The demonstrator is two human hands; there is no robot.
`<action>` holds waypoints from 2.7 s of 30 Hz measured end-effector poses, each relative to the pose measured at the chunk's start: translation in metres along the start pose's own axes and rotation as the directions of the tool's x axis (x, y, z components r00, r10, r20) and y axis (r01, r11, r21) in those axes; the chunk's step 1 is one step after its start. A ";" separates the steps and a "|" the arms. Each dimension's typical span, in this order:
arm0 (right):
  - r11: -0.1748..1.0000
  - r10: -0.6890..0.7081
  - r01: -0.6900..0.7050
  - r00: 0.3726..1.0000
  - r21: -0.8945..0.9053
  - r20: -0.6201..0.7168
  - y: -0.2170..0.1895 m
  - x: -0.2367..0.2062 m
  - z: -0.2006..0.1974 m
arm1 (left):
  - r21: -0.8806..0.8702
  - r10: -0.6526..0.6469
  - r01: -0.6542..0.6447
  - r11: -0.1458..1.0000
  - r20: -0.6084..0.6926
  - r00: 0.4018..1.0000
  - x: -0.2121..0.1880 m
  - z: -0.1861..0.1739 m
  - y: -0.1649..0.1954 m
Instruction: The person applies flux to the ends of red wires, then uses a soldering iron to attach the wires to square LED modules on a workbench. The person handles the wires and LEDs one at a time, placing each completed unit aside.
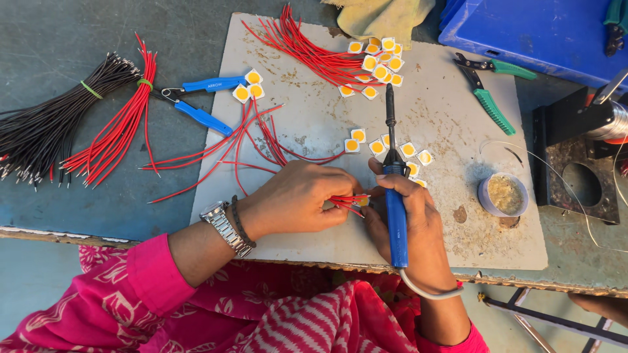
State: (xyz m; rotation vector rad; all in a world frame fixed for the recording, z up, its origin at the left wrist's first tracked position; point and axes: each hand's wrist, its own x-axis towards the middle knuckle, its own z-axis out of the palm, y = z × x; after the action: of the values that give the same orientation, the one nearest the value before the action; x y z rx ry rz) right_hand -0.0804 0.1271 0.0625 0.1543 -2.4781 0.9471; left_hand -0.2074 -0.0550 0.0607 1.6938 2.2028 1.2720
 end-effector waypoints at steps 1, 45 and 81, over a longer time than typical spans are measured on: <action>0.999 -0.024 0.024 1.000 -0.032 0.001 0.000 0.001 -0.001 | 0.031 -0.018 0.017 0.999 0.033 0.999 0.001 0.000 0.000; 0.922 0.353 -0.252 0.861 0.294 -0.366 -0.010 -0.028 -0.051 | 0.212 0.077 -0.092 0.973 0.078 0.994 0.000 0.008 -0.009; 0.948 0.311 -0.265 0.891 0.178 -0.330 -0.009 -0.024 -0.058 | 0.207 0.079 -0.094 0.974 0.076 0.994 0.000 0.006 -0.007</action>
State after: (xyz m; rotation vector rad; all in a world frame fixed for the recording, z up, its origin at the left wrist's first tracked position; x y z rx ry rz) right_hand -0.0336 0.1570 0.0935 -0.3290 -2.1383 1.1435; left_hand -0.2094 -0.0518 0.0526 1.8960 2.3193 1.0116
